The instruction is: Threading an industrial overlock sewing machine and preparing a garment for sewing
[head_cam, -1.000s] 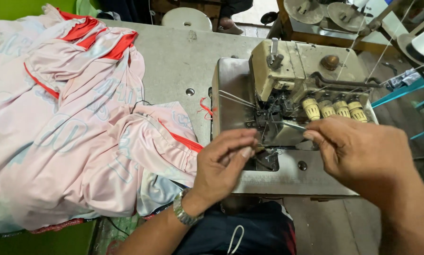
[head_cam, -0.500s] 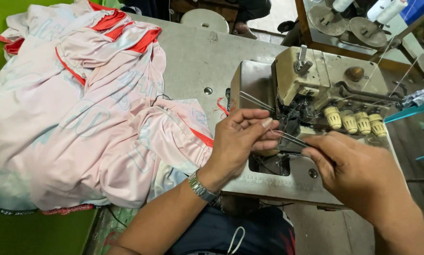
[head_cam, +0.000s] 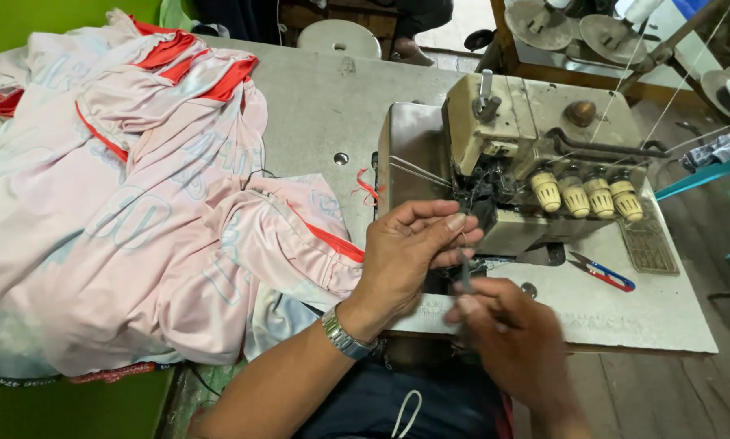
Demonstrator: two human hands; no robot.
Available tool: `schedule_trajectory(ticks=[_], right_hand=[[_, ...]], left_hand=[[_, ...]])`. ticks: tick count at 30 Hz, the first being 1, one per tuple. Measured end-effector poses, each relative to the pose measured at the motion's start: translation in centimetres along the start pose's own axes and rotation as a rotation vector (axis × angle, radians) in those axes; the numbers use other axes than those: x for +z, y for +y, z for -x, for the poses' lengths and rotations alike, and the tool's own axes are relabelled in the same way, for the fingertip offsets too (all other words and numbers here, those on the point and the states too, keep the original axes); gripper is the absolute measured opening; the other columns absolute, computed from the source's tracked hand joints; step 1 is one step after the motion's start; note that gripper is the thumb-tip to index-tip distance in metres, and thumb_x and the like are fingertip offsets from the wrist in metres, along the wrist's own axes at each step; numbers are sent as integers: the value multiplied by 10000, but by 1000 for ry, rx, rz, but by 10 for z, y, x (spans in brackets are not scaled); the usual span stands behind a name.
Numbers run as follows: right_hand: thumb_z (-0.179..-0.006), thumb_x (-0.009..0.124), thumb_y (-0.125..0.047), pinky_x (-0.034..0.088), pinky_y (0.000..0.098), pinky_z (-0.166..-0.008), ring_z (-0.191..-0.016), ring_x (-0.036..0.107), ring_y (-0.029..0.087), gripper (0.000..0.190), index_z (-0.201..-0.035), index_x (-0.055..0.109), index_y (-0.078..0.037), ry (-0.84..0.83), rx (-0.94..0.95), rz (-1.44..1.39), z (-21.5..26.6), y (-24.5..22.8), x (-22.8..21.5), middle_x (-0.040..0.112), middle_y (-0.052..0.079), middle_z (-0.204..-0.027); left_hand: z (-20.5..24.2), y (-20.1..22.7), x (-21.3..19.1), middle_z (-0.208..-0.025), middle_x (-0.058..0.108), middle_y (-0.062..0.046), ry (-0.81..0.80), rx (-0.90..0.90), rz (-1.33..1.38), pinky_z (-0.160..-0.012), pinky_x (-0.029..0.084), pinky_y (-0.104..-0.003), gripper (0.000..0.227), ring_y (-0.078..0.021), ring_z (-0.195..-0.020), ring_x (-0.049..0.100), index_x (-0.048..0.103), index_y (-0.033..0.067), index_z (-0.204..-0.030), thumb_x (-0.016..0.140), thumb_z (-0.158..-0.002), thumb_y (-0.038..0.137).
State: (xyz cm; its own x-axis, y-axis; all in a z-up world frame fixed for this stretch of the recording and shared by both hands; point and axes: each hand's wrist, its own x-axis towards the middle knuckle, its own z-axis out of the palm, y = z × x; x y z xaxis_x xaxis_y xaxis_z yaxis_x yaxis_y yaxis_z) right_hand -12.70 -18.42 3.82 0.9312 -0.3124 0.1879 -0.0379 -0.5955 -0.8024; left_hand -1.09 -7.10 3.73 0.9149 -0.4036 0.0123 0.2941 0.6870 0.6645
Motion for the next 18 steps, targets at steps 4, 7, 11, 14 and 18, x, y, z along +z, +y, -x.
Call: schedule_trajectory(ticks=[4,7,11,14,18], right_hand=[[-892,678,-139,524,255,-673,-755,698,98,189,-1055,756,-81,157,-150,188,-4,-12,-27,798,28,-900],[-941,622,-95,446,316,-601,-584,553,173,125,-1004,723,-55,149,-468,387,-11,-24,-36,701,45,-787],[-929,662,-94,474,296,-618,-632,621,157,156,-1051,739,-37,153,-522,414,-11,-24,-39,681,48,-757],[-944,673,-110,463,310,-627,-614,604,166,151,-1072,729,-53,164,-599,501,-12,-25,-39,664,37,-739],[-946,694,-87,477,327,-646,-641,620,194,131,-1067,742,-72,198,-690,614,-13,-29,-37,694,41,-792]], left_hand=[[-4,2,-4,-970,741,-290,-46,-15,-40,-708,665,-352,257,-333,-864,760,675,-64,-1091,736,-857,22],[-6,1,-2,-976,742,-283,-71,-5,-48,-699,666,-330,268,-320,-849,759,670,-71,-1104,734,-860,21],[-3,3,0,-964,744,-279,-81,-16,-54,-703,665,-331,234,-332,-850,763,670,-66,-1091,723,-875,9],[-3,4,-1,-961,744,-284,-84,-15,-60,-705,666,-331,217,-343,-847,764,673,-67,-1077,721,-876,3],[-5,-1,-4,-961,742,-291,-74,-8,-43,-716,666,-345,220,-347,-840,762,669,-56,-1060,735,-857,-4]])
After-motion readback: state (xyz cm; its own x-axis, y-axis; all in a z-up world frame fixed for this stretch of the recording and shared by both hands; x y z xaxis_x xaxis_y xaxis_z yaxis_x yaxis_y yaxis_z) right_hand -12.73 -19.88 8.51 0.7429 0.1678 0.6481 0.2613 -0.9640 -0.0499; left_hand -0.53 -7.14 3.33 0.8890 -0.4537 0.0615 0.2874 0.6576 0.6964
